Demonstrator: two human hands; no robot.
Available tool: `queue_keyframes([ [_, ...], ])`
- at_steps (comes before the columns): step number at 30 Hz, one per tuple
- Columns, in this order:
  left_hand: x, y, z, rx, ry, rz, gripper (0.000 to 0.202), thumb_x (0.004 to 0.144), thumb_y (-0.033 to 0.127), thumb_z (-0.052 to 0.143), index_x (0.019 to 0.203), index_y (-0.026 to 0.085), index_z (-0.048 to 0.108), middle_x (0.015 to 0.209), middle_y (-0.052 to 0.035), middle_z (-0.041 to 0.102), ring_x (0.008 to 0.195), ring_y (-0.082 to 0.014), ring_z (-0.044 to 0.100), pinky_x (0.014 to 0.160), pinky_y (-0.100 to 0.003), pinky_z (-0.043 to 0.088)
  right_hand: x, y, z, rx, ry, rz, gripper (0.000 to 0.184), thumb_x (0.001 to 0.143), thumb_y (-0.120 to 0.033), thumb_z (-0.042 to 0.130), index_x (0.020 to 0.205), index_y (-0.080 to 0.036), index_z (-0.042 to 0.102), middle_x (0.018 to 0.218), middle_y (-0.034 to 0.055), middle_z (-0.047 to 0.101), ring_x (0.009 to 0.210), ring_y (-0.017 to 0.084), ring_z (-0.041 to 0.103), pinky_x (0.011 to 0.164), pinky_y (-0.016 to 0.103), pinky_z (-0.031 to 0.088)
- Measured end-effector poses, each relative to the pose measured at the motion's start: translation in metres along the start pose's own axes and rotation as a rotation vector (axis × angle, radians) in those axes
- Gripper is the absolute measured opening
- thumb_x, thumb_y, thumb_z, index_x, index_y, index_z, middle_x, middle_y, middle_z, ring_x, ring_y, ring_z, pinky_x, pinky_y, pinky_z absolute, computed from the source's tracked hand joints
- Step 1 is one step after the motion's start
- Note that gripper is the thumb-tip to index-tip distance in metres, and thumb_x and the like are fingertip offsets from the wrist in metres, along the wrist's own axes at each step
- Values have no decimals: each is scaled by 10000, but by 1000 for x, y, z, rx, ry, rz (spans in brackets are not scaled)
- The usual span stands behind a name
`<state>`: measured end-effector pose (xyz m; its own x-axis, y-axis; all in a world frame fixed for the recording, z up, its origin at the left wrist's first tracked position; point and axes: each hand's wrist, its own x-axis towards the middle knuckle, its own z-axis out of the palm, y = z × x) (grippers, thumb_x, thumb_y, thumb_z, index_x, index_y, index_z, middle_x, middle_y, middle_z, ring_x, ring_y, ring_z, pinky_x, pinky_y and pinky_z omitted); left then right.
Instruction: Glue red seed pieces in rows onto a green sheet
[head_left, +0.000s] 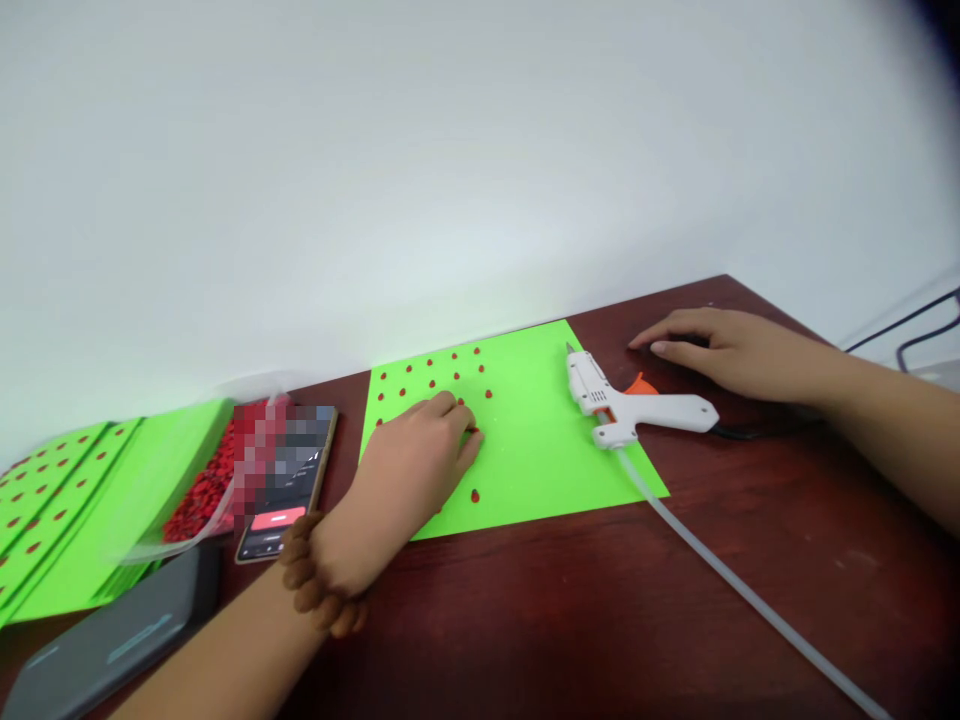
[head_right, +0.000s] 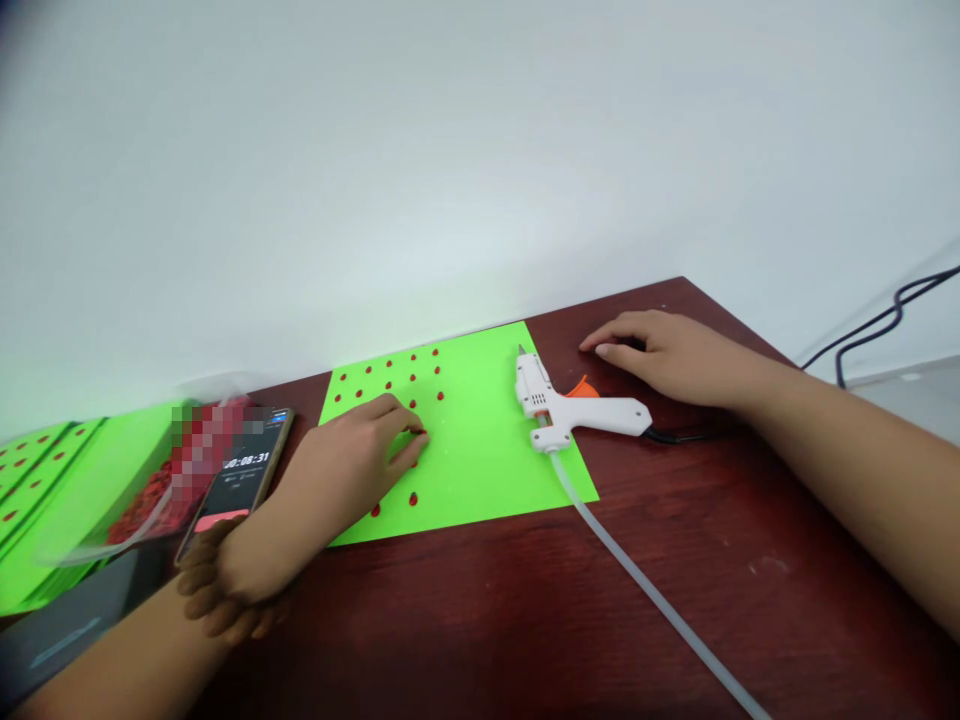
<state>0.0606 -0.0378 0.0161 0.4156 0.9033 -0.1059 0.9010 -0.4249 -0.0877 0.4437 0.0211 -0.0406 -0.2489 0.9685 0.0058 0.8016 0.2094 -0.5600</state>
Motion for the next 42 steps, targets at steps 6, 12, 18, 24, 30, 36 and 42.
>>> queue_keyframes([
  [6, 4, 2, 2, -82, -30, 13, 260, 1047, 264, 526, 1042, 203, 779, 1087, -73, 742, 913, -240, 723, 739, -336, 521, 0, 1, 0, 2, -14, -10, 374, 1011, -590, 508, 1199, -396, 767, 1366, 0, 747, 1340, 373, 612, 1189, 629, 449],
  [12, 1, -3, 1, -139, 26, -7, 264, 1003, 277, 596, 1213, 236, 750, 1216, -71, 753, 947, -250, 739, 733, -335, 542, 1, 1, -1, 4, -1, -9, 365, 990, -607, 528, 1175, -419, 780, 1344, -9, 761, 1347, 403, 616, 1183, 661, 459],
  [18, -1, -3, 1, -98, 11, -2, 224, 1002, 303, 592, 1126, 227, 762, 1155, -71, 754, 912, -245, 730, 669, -311, 496, 1, 2, 0, 1, 2, -12, 364, 1000, -594, 518, 1182, -412, 775, 1349, -4, 757, 1340, 385, 621, 1183, 645, 464],
  [24, 1, -3, 0, -83, -13, -13, 233, 1008, 318, 576, 1081, 225, 777, 1125, -70, 746, 901, -248, 722, 649, -316, 470, 0, 1, 0, -1, 4, -12, 367, 994, -596, 519, 1181, -411, 775, 1340, -5, 760, 1337, 385, 620, 1178, 639, 459],
  [30, 2, -3, 3, -116, 0, 12, 232, 993, 274, 561, 1047, 230, 782, 1094, -63, 741, 900, -231, 709, 689, -315, 490, 0, 1, 0, 10, -1, -6, 359, 1004, -582, 519, 1190, -399, 766, 1347, 3, 753, 1336, 379, 611, 1178, 632, 449],
  [36, 8, 0, -4, -122, -83, -17, 177, 946, 255, 578, 1010, 215, 738, 1103, -49, 734, 879, -221, 702, 707, -327, 491, 0, 2, 1, 17, 19, -27, 382, 991, -594, 526, 1181, -385, 784, 1336, 13, 762, 1329, 395, 618, 1174, 640, 446],
  [42, 15, -2, -7, -103, -104, 7, 165, 912, 251, 579, 983, 219, 724, 1102, -41, 748, 935, -255, 717, 742, -368, 501, 1, 1, 2, 31, 21, -18, 389, 980, -592, 546, 1177, -372, 799, 1321, 16, 772, 1301, 393, 640, 1152, 624, 465],
])
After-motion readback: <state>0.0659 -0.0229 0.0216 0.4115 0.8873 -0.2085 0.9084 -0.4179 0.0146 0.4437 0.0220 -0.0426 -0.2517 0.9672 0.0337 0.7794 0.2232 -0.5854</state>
